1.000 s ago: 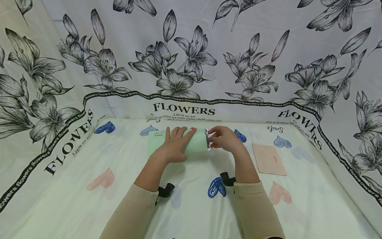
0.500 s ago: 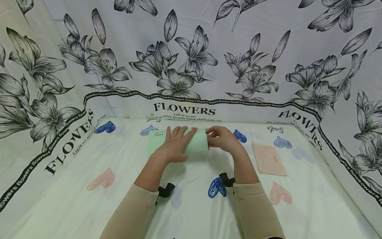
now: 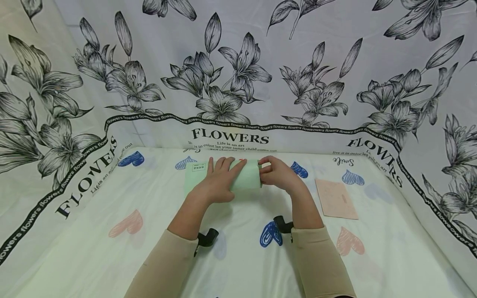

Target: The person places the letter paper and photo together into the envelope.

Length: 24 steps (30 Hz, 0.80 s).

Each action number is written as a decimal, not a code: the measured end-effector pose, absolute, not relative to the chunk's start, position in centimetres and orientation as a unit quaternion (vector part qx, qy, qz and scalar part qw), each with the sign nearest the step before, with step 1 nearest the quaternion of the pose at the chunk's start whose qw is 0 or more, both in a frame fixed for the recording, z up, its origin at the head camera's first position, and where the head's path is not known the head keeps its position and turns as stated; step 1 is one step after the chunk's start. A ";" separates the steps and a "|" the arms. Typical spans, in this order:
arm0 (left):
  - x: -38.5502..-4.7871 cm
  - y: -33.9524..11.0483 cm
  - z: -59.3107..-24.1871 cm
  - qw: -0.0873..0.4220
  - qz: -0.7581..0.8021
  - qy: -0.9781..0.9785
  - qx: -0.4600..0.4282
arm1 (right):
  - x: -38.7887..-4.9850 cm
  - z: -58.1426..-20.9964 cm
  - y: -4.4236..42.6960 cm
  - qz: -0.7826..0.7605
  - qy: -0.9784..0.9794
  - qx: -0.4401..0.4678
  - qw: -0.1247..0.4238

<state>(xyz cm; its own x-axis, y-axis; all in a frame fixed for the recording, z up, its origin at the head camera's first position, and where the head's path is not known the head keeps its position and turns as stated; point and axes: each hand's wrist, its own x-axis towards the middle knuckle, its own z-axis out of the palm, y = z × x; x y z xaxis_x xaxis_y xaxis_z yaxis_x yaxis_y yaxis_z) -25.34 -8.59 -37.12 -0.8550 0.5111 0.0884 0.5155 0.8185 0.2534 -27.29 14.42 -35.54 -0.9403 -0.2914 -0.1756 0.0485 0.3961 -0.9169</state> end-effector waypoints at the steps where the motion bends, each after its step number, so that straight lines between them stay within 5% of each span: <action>1: -25.3 -8.6 -37.1 0.010 -0.134 -0.954 -0.270 | -27.3 -35.5 14.5 -0.553 0.814 -0.072 0.162; 24: -24.4 -7.4 -36.4 0.031 -0.110 -0.949 -0.295 | -27.1 -35.4 14.3 -0.642 0.732 -0.096 0.207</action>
<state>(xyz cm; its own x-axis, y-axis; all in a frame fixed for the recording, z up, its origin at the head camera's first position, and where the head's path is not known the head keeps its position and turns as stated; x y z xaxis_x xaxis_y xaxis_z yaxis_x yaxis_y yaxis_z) -24.38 -7.39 -36.40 -0.8241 0.5528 0.1235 0.5664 0.8016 0.1913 -27.07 14.29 -35.36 -0.8961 -0.4060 -0.1792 0.1247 0.1570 -0.9797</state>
